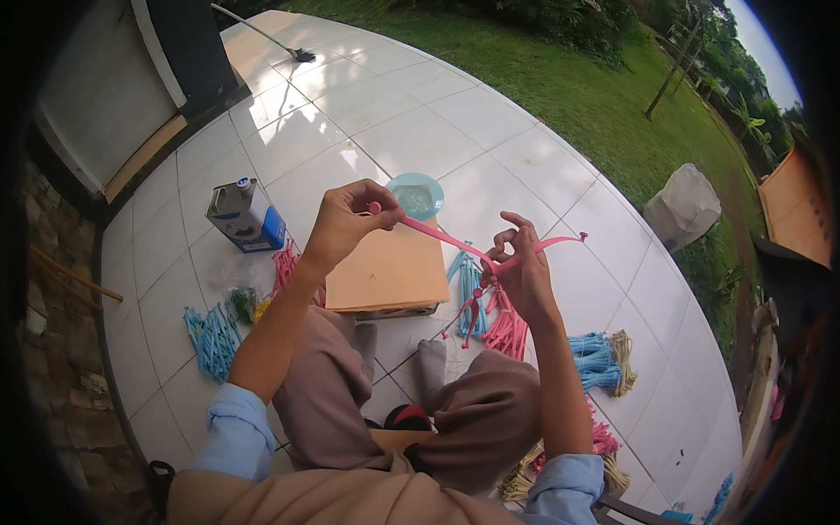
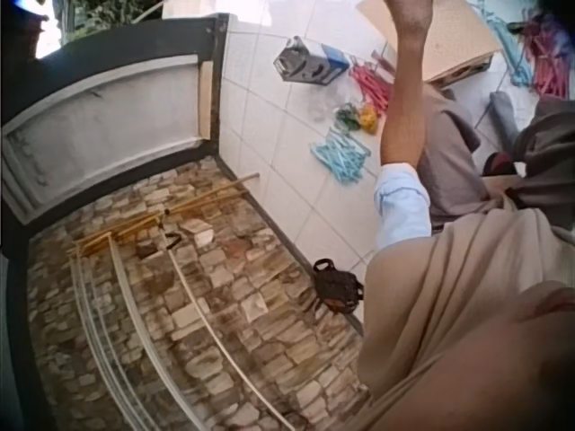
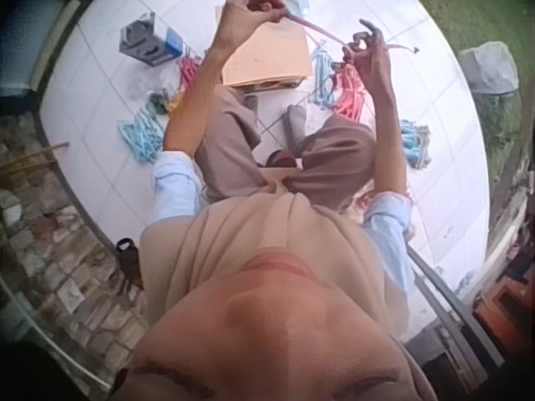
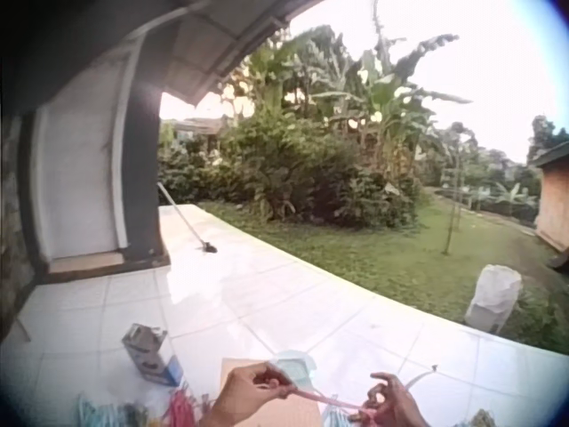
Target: The person picks up pink straps, dips their finger into a bowl of liquid, and rubs the liquid onto the surfaces of the straps while holding them over a cardboard box.
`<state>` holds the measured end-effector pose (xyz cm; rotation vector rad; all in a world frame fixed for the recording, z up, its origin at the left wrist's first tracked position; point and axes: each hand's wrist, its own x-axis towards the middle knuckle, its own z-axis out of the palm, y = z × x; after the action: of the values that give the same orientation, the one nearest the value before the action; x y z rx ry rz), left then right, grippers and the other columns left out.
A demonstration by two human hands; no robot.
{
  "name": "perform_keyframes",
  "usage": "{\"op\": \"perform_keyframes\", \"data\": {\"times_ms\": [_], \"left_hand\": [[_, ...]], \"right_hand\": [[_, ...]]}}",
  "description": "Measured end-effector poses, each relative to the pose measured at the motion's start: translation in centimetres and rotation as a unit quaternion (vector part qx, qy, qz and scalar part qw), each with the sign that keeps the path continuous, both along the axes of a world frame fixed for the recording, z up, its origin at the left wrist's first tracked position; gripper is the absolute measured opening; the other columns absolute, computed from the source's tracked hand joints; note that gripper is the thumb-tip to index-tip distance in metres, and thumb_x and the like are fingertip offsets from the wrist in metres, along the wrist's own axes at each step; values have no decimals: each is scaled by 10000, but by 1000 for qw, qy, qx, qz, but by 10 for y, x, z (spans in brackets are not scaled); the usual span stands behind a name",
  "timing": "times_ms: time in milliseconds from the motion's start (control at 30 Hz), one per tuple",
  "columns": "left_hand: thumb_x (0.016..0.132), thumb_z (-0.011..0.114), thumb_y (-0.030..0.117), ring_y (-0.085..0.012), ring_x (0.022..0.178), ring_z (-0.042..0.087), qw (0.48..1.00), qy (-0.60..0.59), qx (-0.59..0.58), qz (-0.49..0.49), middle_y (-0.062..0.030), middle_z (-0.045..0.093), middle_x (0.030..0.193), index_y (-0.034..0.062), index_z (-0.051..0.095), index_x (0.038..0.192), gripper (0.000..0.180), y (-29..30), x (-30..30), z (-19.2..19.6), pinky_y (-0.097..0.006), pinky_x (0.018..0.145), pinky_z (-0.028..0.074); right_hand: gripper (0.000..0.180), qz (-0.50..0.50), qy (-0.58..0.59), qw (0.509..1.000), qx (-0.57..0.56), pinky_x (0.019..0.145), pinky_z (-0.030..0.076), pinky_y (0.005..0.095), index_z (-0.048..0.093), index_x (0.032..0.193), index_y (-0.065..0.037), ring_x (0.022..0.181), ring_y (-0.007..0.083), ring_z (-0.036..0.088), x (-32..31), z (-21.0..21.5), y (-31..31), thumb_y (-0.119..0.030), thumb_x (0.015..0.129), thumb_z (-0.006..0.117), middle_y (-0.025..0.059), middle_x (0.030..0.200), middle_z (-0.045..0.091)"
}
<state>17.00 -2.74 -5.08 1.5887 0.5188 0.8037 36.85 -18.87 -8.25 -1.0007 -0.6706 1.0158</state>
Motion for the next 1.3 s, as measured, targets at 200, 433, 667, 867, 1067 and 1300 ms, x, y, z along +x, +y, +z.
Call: {"op": "perform_keyframes", "data": {"times_ms": [200, 433, 667, 867, 1067, 1300], "left_hand": [[753, 693, 57, -67, 727, 568, 985, 146, 90, -32, -3, 641, 795, 28, 671, 857, 109, 37, -4, -58, -228, 695, 473], [749, 637, 49, -165, 733, 467, 952, 225, 201, -51, -41, 452, 763, 187, 700, 1000, 293, 69, -1, -149, -282, 686, 426], [699, 636, 52, -196, 754, 430, 888, 300, 339, -75, -43, 396, 775, 231, 693, 1027, 378, 90, 3, -170, -293, 724, 406], [767, 579, 62, -206, 789, 451, 891, 319, 304, -110, -73, 399, 807, 199, 679, 1061, 339, 93, 11, -168, -292, 746, 380], [765, 579, 64, -213, 768, 457, 900, 303, 301, -90, -84, 395, 802, 178, 682, 1052, 326, 93, 12, -173, -288, 709, 411], [681, 603, 9, -181, 773, 448, 901, 300, 301, -86, -37, 389, 807, 204, 686, 1051, 426, 91, 13, -173, -270, 738, 427]], "right_hand": [[398, 101, -129, 980, -111, 455, 461, 237, 370, 1237, -143, 518, 104, 541, 32, -25, 50, -425, 959, 339, 4, 808, 366], [471, 159, -146, 957, -196, 449, 419, 214, 376, 1272, -145, 441, 68, 471, 60, -116, 116, -483, 950, 310, -41, 625, 260], [497, 169, -122, 947, -245, 412, 377, 220, 349, 1310, -156, 425, 68, 437, 64, -136, 153, -494, 948, 302, -30, 640, 253], [467, 168, -106, 947, -254, 413, 329, 225, 308, 1326, -179, 431, 66, 390, 68, -137, 155, -457, 953, 342, -23, 658, 263], [525, 155, -119, 957, -214, 421, 347, 218, 156, 1325, -156, 437, 84, 438, 72, -145, 154, -384, 943, 434, 10, 684, 355], [582, 149, -79, 952, -254, 420, 377, 231, 83, 1339, -174, 486, 118, 485, 75, -155, 153, -442, 934, 404, 37, 816, 388]]}}
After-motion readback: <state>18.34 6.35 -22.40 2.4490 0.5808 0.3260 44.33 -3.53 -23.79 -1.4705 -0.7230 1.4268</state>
